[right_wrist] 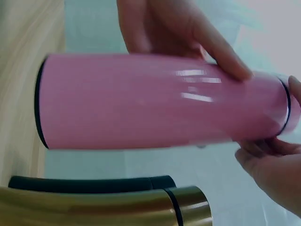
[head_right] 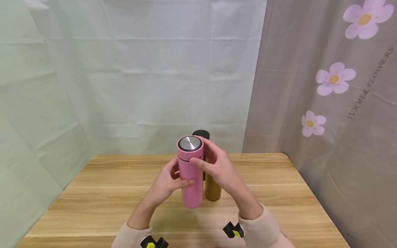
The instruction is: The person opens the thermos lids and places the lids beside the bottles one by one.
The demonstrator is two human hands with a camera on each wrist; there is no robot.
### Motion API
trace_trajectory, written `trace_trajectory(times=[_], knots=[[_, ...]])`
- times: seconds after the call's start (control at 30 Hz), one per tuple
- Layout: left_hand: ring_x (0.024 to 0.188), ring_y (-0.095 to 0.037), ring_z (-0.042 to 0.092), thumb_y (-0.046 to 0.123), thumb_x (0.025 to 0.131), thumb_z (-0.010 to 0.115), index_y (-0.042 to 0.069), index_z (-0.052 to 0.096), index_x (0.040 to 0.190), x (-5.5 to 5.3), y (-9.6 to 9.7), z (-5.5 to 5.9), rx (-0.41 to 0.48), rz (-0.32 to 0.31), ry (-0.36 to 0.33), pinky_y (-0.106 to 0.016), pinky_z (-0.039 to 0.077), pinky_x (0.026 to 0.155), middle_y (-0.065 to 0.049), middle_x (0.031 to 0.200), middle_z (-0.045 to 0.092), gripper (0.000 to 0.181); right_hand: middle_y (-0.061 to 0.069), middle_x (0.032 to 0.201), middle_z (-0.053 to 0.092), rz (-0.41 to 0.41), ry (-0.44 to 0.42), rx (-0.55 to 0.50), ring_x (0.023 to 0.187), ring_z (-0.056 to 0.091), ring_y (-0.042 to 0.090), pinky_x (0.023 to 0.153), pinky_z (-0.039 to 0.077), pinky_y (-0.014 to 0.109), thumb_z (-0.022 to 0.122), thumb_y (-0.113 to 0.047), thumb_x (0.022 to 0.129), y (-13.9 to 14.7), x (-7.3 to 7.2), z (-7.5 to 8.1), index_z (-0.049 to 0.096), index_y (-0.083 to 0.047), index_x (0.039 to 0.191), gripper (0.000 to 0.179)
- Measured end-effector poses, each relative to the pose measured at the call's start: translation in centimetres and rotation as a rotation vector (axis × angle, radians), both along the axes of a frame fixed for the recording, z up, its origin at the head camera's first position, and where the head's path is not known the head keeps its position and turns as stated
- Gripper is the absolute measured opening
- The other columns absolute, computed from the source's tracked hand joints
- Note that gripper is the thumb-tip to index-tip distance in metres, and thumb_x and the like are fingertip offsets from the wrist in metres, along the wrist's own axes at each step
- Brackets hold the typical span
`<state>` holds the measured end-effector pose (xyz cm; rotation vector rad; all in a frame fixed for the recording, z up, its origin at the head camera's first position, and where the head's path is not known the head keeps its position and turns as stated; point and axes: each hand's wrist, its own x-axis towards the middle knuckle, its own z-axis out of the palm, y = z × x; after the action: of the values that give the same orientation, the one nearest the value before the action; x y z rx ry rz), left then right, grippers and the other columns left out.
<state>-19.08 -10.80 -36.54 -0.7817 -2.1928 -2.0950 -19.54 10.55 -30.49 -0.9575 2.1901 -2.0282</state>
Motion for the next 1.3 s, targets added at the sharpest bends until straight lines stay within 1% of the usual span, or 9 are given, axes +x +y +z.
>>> trace_trajectory(times=[0.2, 0.37, 0.53, 0.7, 0.8, 0.9, 1.03, 1.17, 1.3], knots=[[0.119, -0.027, 0.063, 0.015, 0.085, 0.086, 0.018, 0.053, 0.148, -0.1, 0.1, -0.1, -0.001, 0.010, 0.026, -0.048, 0.053, 0.100, -0.009, 0.130, 0.065, 0.071, 0.010, 0.142, 0.061, -0.036, 0.012, -0.048, 0.129, 0.060, 0.027, 0.104, 0.052, 0.033, 0.081, -0.036, 0.093, -0.9, 0.2, -0.5, 0.046, -0.011, 0.155, 0.076], [0.119, -0.028, 0.063, 0.016, 0.086, 0.085, 0.018, 0.052, 0.148, -0.1, 0.1, -0.2, -0.008, -0.005, 0.015, -0.048, 0.053, 0.101, -0.009, 0.131, 0.065, 0.070, 0.010, 0.140, 0.062, -0.008, 0.000, -0.038, 0.126, 0.061, 0.029, 0.104, 0.052, 0.036, 0.080, -0.036, 0.093, -0.5, -0.1, -0.5, 0.047, -0.013, 0.155, 0.074], [0.119, -0.028, 0.063, 0.018, 0.085, 0.086, 0.020, 0.054, 0.146, 0.0, -0.2, -0.1, -0.007, -0.048, 0.000, -0.049, 0.051, 0.102, -0.007, 0.131, 0.065, 0.068, 0.012, 0.135, 0.065, 0.096, -0.018, -0.014, 0.120, 0.063, 0.031, 0.101, 0.054, 0.040, 0.078, -0.035, 0.094, 0.4, -0.8, -0.2, 0.049, -0.012, 0.153, 0.069], [0.116, -0.031, 0.065, 0.018, 0.084, 0.087, 0.018, 0.058, 0.142, 0.1, -0.4, -0.1, 0.007, -0.115, -0.006, -0.051, 0.051, 0.100, -0.008, 0.129, 0.066, 0.065, 0.013, 0.133, 0.064, 0.262, -0.030, -0.057, 0.118, 0.063, 0.026, 0.101, 0.053, 0.038, 0.077, -0.038, 0.095, 1.0, -1.6, -0.2, 0.045, -0.001, 0.153, 0.076], [0.115, -0.031, 0.065, 0.019, 0.084, 0.087, 0.018, 0.058, 0.141, 0.1, -0.5, -0.1, 0.009, -0.125, -0.009, -0.052, 0.051, 0.100, -0.008, 0.128, 0.067, 0.064, 0.012, 0.132, 0.064, 0.301, -0.037, -0.072, 0.116, 0.062, 0.025, 0.101, 0.053, 0.037, 0.076, -0.039, 0.096, 1.1, -1.8, -0.2, 0.043, 0.003, 0.153, 0.078], [0.117, -0.031, 0.064, 0.019, 0.085, 0.087, 0.019, 0.057, 0.142, 0.1, -0.3, -0.1, 0.009, -0.106, -0.008, -0.051, 0.051, 0.101, -0.008, 0.128, 0.066, 0.065, 0.012, 0.137, 0.062, 0.253, -0.039, -0.048, 0.122, 0.061, 0.028, 0.104, 0.051, 0.038, 0.074, -0.037, 0.098, 1.0, -1.5, -0.2, 0.042, -0.005, 0.156, 0.074], [0.119, -0.027, 0.063, 0.019, 0.085, 0.086, 0.021, 0.055, 0.145, 0.1, -0.1, 0.0, -0.009, -0.034, 0.012, -0.049, 0.051, 0.102, -0.006, 0.131, 0.065, 0.068, 0.011, 0.144, 0.059, 0.116, -0.015, -0.011, 0.129, 0.059, 0.030, 0.106, 0.050, 0.037, 0.073, -0.032, 0.098, 0.5, -0.5, -0.1, 0.042, -0.013, 0.158, 0.069], [0.122, -0.023, 0.062, 0.018, 0.084, 0.088, 0.025, 0.056, 0.144, 0.1, 0.0, 0.0, -0.041, 0.040, 0.038, -0.049, 0.049, 0.104, -0.001, 0.133, 0.065, 0.069, 0.009, 0.143, 0.060, -0.001, 0.030, -0.009, 0.128, 0.060, 0.028, 0.105, 0.051, 0.036, 0.079, -0.033, 0.095, -0.5, 0.3, -0.3, 0.045, -0.013, 0.155, 0.072], [0.122, -0.022, 0.062, 0.017, 0.083, 0.088, 0.026, 0.056, 0.144, 0.0, 0.1, -0.1, -0.055, 0.058, 0.049, -0.049, 0.050, 0.105, 0.000, 0.134, 0.065, 0.069, 0.009, 0.139, 0.062, -0.062, 0.050, -0.019, 0.124, 0.063, 0.027, 0.104, 0.052, 0.035, 0.082, -0.037, 0.091, -1.2, 0.6, -0.5, 0.048, -0.012, 0.152, 0.074]])
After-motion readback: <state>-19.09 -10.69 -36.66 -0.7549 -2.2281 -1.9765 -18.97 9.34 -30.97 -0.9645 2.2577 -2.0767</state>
